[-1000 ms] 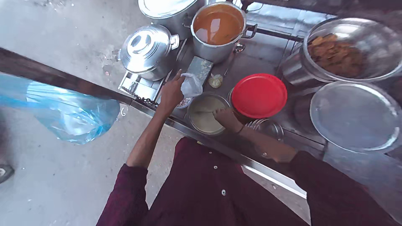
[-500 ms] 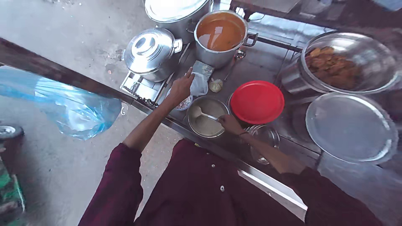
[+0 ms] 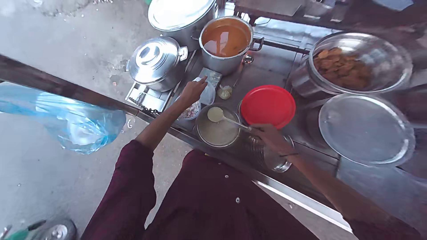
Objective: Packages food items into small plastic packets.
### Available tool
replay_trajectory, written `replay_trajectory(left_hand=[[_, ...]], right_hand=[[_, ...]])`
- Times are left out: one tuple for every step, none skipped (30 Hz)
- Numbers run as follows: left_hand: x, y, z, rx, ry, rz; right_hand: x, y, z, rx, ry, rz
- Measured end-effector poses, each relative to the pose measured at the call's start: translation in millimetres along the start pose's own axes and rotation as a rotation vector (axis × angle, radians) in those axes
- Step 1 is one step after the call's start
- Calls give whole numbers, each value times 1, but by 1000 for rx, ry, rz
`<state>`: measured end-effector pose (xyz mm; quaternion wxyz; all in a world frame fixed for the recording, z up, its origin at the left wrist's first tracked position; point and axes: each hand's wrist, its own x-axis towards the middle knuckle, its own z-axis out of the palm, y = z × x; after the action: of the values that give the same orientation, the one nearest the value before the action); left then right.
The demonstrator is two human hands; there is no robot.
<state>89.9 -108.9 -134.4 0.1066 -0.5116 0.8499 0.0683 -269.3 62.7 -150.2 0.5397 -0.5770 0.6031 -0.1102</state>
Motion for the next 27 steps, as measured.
replay_trajectory(left_hand=[[-1,2,0,-25,3,5],[-1,4,2,-65,12,20],[-2,5,4,-97,24,39],[-5,7,3,-120,26,51],[-8,10,1,-129,27,62],[-13,13,-1,-139,28,70],[-16,16,-3,-153,30,79],[-20,17,-3,-177,38,94],[-23,18,-3,-211,48,109],[-27,18,-3,-259,56,121],[-29,19,-2,-318,69,129],[-32,20,-2,-373,65,127],[-35,22,-2,-432,52,121],[-37,25,-3,-489,33,106],[-41,29,-7,-548,5,74],[-44,33,-10,-594,-28,34],[-46,36,-12,-631,-53,-4],[-47,38,-12,-675,-67,-34],[-48,38,-11,-714,-79,-57],[-48,36,-12,-742,-86,-76],[-49,34,-14,-758,-83,-101],[-51,30,-14,-758,-73,-122],[-52,26,-13,-753,-63,-143],[-54,22,-12,-748,-57,-163],[-55,18,-12,-746,-55,-179],[-56,15,-10,-740,-57,-191],[-57,13,-7,-729,-55,-192]], right_hand=[[-6,-6,-5,27,0,-17],[-12,-14,-10,49,0,-33],[-18,-22,-14,66,-8,-44],[-21,-29,-18,82,-11,-52],[-22,-34,-21,94,-8,-55],[-24,-39,-22,101,-4,-51],[-25,-44,-24,97,-3,-49],[-25,-51,-25,91,2,-55],[-25,-56,-25,84,9,-58],[-23,-60,-24,71,16,-58],[-20,-64,-22,47,27,-59],[-17,-68,-19,0,42,-60],[-14,-73,-13,-89,59,-59],[-13,-79,-5,-239,81,-69],[-12,-85,6,-429,130,-101],[-13,-87,22,-629,208,-168],[-13,-85,36,-830,285,-244],[-12,-81,46,-967,359,-332],[-12,-76,50,-1030,420,-395],[-13,-74,47,-1030,448,-415],[-16,-74,39,-979,462,-420],[-20,-74,28,-887,462,-427],[-26,-72,13,-750,442,-444],[-29,-70,-2,-590,381,-423],[-31,-65,-18,-422,293,-358],[-30,-56,-32,-260,213,-295],[-28,-44,-41,-119,131,-226]])
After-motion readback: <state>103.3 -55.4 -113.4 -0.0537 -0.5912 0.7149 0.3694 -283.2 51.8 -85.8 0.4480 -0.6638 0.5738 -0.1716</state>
